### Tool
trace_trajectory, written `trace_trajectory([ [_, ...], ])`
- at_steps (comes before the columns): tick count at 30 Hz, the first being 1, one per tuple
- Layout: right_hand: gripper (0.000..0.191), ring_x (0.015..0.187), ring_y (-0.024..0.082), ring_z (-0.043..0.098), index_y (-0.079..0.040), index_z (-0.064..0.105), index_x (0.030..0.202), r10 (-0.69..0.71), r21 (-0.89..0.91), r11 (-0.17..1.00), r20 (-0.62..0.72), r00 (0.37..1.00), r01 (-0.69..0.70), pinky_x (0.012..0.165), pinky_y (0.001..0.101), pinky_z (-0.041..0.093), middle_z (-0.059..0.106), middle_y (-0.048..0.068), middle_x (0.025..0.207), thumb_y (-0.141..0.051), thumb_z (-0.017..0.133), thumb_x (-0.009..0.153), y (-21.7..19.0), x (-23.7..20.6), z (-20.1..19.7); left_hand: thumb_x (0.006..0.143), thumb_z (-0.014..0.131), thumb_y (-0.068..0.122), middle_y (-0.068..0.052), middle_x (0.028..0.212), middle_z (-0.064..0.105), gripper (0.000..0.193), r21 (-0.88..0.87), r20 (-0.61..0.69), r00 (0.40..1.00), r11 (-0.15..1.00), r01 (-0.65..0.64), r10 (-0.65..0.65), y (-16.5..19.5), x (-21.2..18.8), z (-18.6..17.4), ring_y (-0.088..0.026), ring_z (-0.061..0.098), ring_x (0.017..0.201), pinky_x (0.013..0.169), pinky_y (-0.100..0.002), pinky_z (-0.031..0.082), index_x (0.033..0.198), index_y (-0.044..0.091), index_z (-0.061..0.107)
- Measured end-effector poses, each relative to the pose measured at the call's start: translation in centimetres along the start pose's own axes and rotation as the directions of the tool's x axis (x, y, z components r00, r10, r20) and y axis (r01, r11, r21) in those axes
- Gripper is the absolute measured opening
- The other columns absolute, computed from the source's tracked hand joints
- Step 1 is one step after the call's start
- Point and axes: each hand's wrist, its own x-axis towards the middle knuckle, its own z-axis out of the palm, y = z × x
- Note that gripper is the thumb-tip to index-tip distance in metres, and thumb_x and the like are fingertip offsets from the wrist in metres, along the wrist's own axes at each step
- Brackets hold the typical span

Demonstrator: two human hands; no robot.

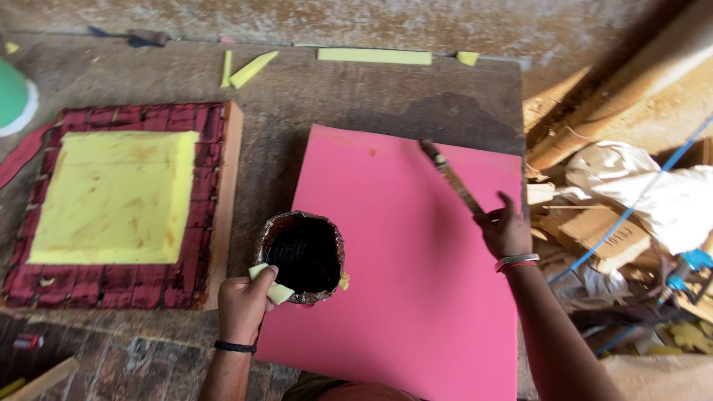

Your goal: The person applies a dark adhesive from a small container onto yellow and pink foam sheets using a brush. They place the sheets onto woven frames, retrieve additional sheets from a pile, and continue applying adhesive to the edges of the foam on the frames.

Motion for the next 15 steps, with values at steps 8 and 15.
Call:
trace_trajectory([
  [8, 0.019, 0.079, 0.033, 0.074, -0.021, 0.073, 0.114, -0.378, -0.218, 0.866, 0.305, 0.874, 0.45, 0.07, 0.0472, 0.058, 0.078, 0.008, 0.093, -0.031, 0.064, 0.101, -17.2, 10.2, 11.2, 0.088, 0.075, 0.03, -0.01, 0.041, 0.06, 0.05, 0.115, -0.124, 0.992, 0.993, -0.01, 0.024, -0.3, -1.4, -3.5, -0.016, 0.059, 0.034, 0.037, -0.033, 0.045, 0.05, -0.002, 0.067],
  [15, 0.016, 0.072, 0.021, 0.074, -0.029, 0.077, 0.098, -0.696, -0.099, 0.641, 0.343, 0.631, 0.761, 0.059, 0.0376, 0.058, 0.079, -0.002, 0.091, -0.033, 0.061, 0.098, -17.2, 12.6, 13.0, 0.086, 0.074, 0.03, -0.009, 0.043, 0.064, 0.045, 0.082, -0.163, 0.985, 0.994, 0.066, -0.052, -0.3, -2.0, -4.9, -0.014, 0.062, 0.036, 0.035, -0.03, 0.046, 0.053, 0.0, 0.07],
])
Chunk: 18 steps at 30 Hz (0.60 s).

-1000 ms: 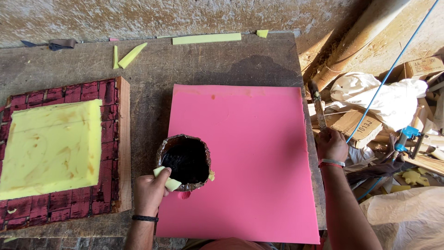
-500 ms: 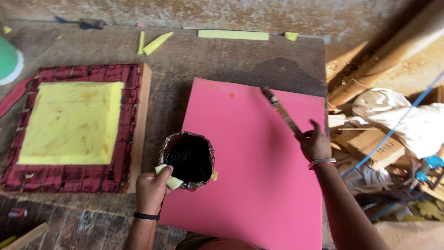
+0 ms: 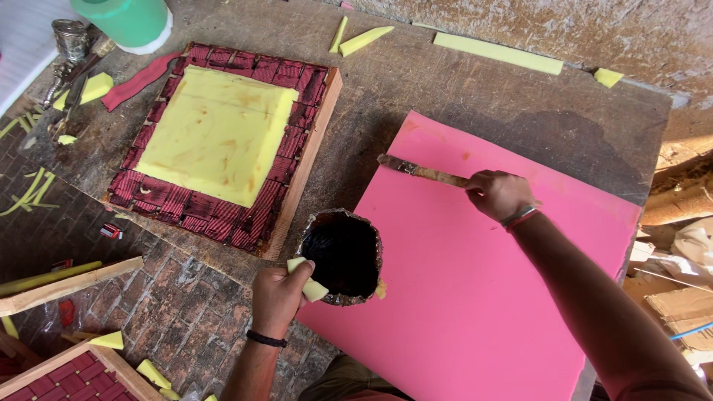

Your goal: The person applies a dark adhesive from a small container onto yellow and pink foam sheets using a brush. They place the sheets onto woven frames, retrieve additional sheets from a pile, and continue applying adhesive to the edges of the foam on the frames.

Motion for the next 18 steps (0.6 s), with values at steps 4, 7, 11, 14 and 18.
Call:
trace_trajectory([
  [4, 0.018, 0.07, 0.023, 0.072, -0.027, 0.078, 0.099, 0.262, -0.144, 0.953, -0.056, 0.963, -0.268, 0.064, 0.0385, 0.058, 0.077, 0.001, 0.086, -0.042, 0.067, 0.098, -1.7, -0.6, -0.1, 0.086, 0.074, 0.03, -0.009, 0.043, 0.064, 0.044, 0.011, 0.029, 0.998, 0.998, -0.056, 0.056, 0.2, 0.6, 0.3, -0.013, 0.064, 0.036, 0.035, -0.028, 0.047, 0.053, 0.001, 0.07],
  [7, 0.019, 0.065, 0.022, 0.073, -0.03, 0.075, 0.104, 0.138, -0.094, 0.989, 0.277, 0.951, -0.116, 0.059, 0.0375, 0.06, 0.077, -0.002, 0.083, -0.036, 0.057, 0.104, -3.9, -2.4, -1.1, 0.087, 0.073, 0.031, -0.007, 0.043, 0.065, 0.042, 0.072, 0.043, 0.994, 0.992, -0.099, 0.096, 0.8, 1.4, 0.7, -0.013, 0.065, 0.036, 0.035, -0.026, 0.048, 0.055, 0.004, 0.071],
  [11, 0.025, 0.073, 0.025, 0.075, -0.026, 0.065, 0.122, 0.182, -0.051, 0.983, 0.42, 0.889, -0.177, 0.067, 0.0412, 0.061, 0.079, 0.002, 0.089, -0.035, 0.062, 0.098, -4.7, -7.5, -6.9, 0.09, 0.072, 0.033, -0.004, 0.044, 0.064, 0.045, 0.158, 0.08, 0.977, 0.965, -0.21, 0.199, 1.5, 2.8, 1.8, -0.008, 0.064, 0.037, 0.031, -0.026, 0.044, 0.053, 0.008, 0.066],
  [14, 0.043, 0.071, 0.016, 0.078, -0.004, 0.051, 0.136, 0.181, 0.188, 0.949, 0.336, 0.924, -0.254, 0.058, 0.033, 0.06, 0.08, 0.004, 0.098, -0.01, 0.058, 0.094, -4.5, -9.7, -14.2, 0.091, 0.074, 0.034, -0.003, 0.041, 0.056, 0.05, 0.309, 0.083, 0.963, 0.912, -0.269, 0.256, 1.5, 3.4, 2.7, -0.012, 0.051, 0.032, 0.031, -0.03, 0.033, 0.05, 0.008, 0.062],
  [18, 0.032, 0.042, 0.011, 0.061, -0.023, 0.067, 0.122, 0.005, -0.16, 0.985, 0.428, 0.904, 0.07, 0.038, 0.0307, 0.046, 0.074, -0.002, 0.068, -0.04, 0.057, 0.097, -9.2, -9.7, -21.5, 0.092, 0.075, 0.037, -0.006, 0.039, 0.05, 0.056, 0.405, 0.123, 0.92, 0.827, -0.389, 0.372, 1.4, 3.3, 3.6, -0.015, 0.046, 0.031, 0.032, -0.033, 0.031, 0.047, 0.007, 0.059],
])
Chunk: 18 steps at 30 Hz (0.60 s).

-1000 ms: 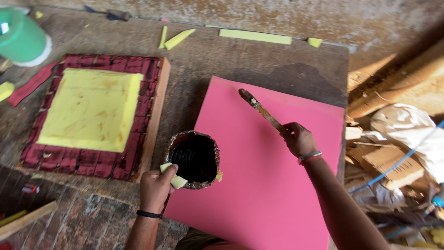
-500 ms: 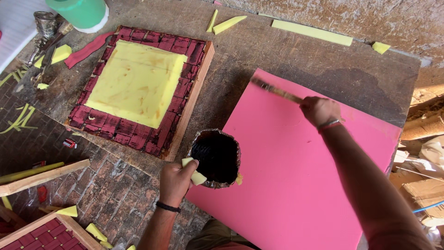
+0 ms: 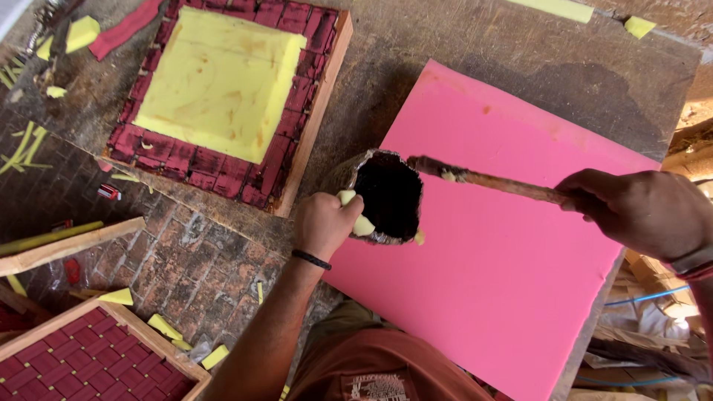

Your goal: The person applies a dark adhesive from a small container onto yellow and pink foam sheets using a brush. They place the sheets onto woven frames, retrieve additional sheets from a pile, and continue applying adhesive to the edges of the foam on the frames.

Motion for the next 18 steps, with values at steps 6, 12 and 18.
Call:
trace_trajectory([
  [6, 0.036, 0.034, 0.005, 0.04, -0.026, 0.071, 0.11, 0.04, -0.568, 0.823, 0.06, 0.997, 0.001, 0.036, 0.0241, 0.037, 0.058, -0.007, 0.05, -0.044, 0.041, 0.106, -6.3, -1.0, -4.0, 0.088, 0.076, 0.04, -0.006, 0.039, 0.052, 0.057, 0.014, -0.045, 0.998, 0.999, -0.035, 0.036, 1.5, -1.1, 1.0, -0.017, 0.051, 0.031, 0.03, -0.036, 0.035, 0.045, 0.008, 0.058],
  [12, 0.032, 0.041, 0.014, 0.057, -0.026, 0.073, 0.107, 0.007, -0.334, 0.943, 0.001, 1.0, -0.006, 0.041, 0.0337, 0.047, 0.062, -0.003, 0.049, -0.046, 0.049, 0.098, -9.2, -1.7, -8.1, 0.086, 0.077, 0.04, -0.007, 0.039, 0.052, 0.055, 0.029, -0.063, 0.995, 0.996, -0.08, 0.081, 1.9, -1.5, 0.7, -0.019, 0.052, 0.031, 0.03, -0.037, 0.037, 0.045, 0.008, 0.059],
  [18, 0.023, 0.066, 0.027, 0.074, -0.013, 0.065, 0.104, 0.031, -0.327, 0.942, 0.302, 0.953, 0.073, 0.058, 0.0408, 0.059, 0.074, 0.009, 0.073, -0.026, 0.046, 0.105, -13.6, 2.8, -3.6, 0.086, 0.079, 0.039, -0.008, 0.04, 0.051, 0.054, 0.046, -0.105, 0.976, 0.982, -0.186, 0.19, 2.3, -2.2, 1.8, -0.021, 0.052, 0.031, 0.031, -0.037, 0.037, 0.046, 0.007, 0.059],
])
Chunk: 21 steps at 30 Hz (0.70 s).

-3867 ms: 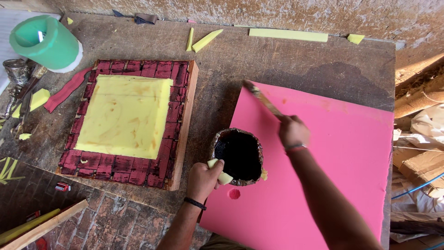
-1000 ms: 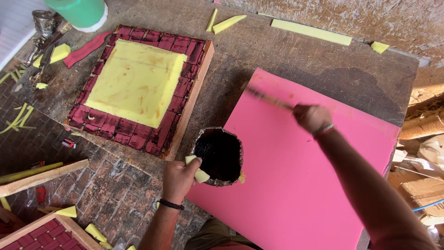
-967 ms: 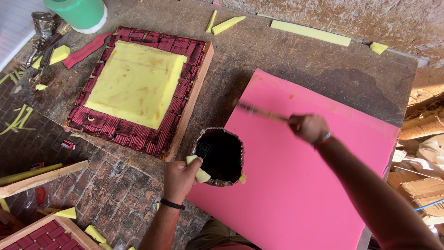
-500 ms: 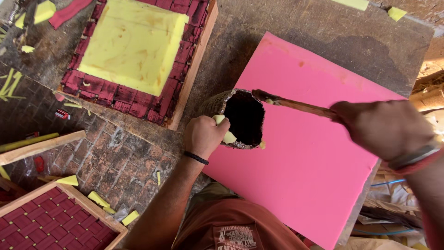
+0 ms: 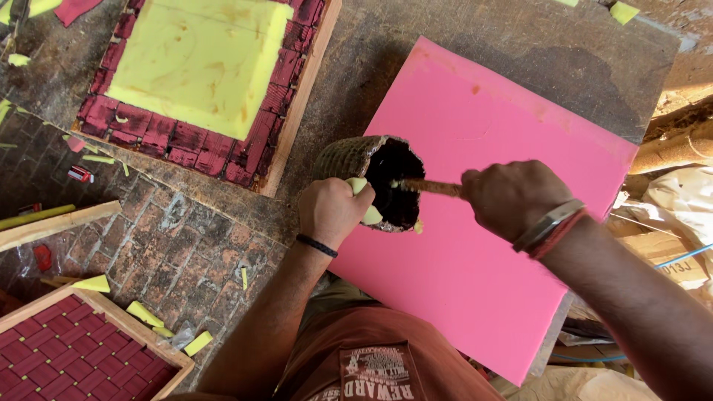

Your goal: The person applies a dark adhesive from a small container onto yellow and pink foam sheets using a brush. They place the sheets onto woven frames, retrieve additional sheets from a pile, and continue applying adhesive to the edges of the foam on the frames.

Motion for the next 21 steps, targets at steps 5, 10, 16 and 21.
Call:
trace_trajectory([
  [5, 0.027, 0.06, 0.023, 0.074, -0.022, 0.072, 0.115, 0.081, 0.509, 0.859, -0.034, 0.996, -0.052, 0.059, 0.0388, 0.059, 0.077, 0.003, 0.073, -0.032, 0.061, 0.092, 8.4, 0.1, 8.2, 0.089, 0.075, 0.033, -0.003, 0.04, 0.054, 0.052, -0.144, 0.014, 0.985, 0.974, 0.173, -0.173, -2.3, 0.1, -0.9, -0.013, 0.054, 0.033, 0.029, -0.033, 0.036, 0.046, 0.008, 0.058],
  [10, 0.03, 0.052, 0.018, 0.066, -0.016, 0.076, 0.107, 0.09, 0.817, 0.557, 0.117, 0.989, -0.147, 0.055, 0.0363, 0.062, 0.075, 0.004, 0.066, -0.039, 0.06, 0.098, 10.3, 0.5, 15.3, 0.09, 0.074, 0.031, -0.003, 0.04, 0.055, 0.05, -0.258, 0.015, 0.953, 0.92, 0.295, -0.302, -3.8, 0.2, -2.2, -0.011, 0.053, 0.032, 0.031, -0.031, 0.036, 0.048, 0.007, 0.061],
  [16, 0.024, 0.058, 0.013, 0.063, -0.005, 0.073, 0.101, 0.016, 0.983, 0.145, 0.113, 0.993, -0.115, 0.053, 0.032, 0.052, 0.071, 0.006, 0.072, -0.024, 0.059, 0.098, 7.5, 5.5, 22.1, 0.088, 0.073, 0.03, -0.004, 0.043, 0.062, 0.043, -0.334, 0.036, 0.922, 0.865, 0.374, -0.385, -3.9, -1.0, -3.9, -0.01, 0.062, 0.035, 0.032, -0.029, 0.045, 0.053, 0.005, 0.068],
  [21, 0.021, 0.053, 0.013, 0.05, -0.001, 0.074, 0.098, 0.028, 0.995, 0.049, 0.081, 0.996, -0.082, 0.049, 0.0313, 0.043, 0.065, 0.007, 0.067, -0.018, 0.061, 0.099, 8.0, 8.4, 22.8, 0.088, 0.073, 0.03, -0.007, 0.044, 0.064, 0.043, -0.283, 0.067, 0.886, 0.843, 0.458, -0.459, -4.1, -1.9, -4.9, -0.013, 0.063, 0.037, 0.035, -0.03, 0.047, 0.054, 0.004, 0.07],
])
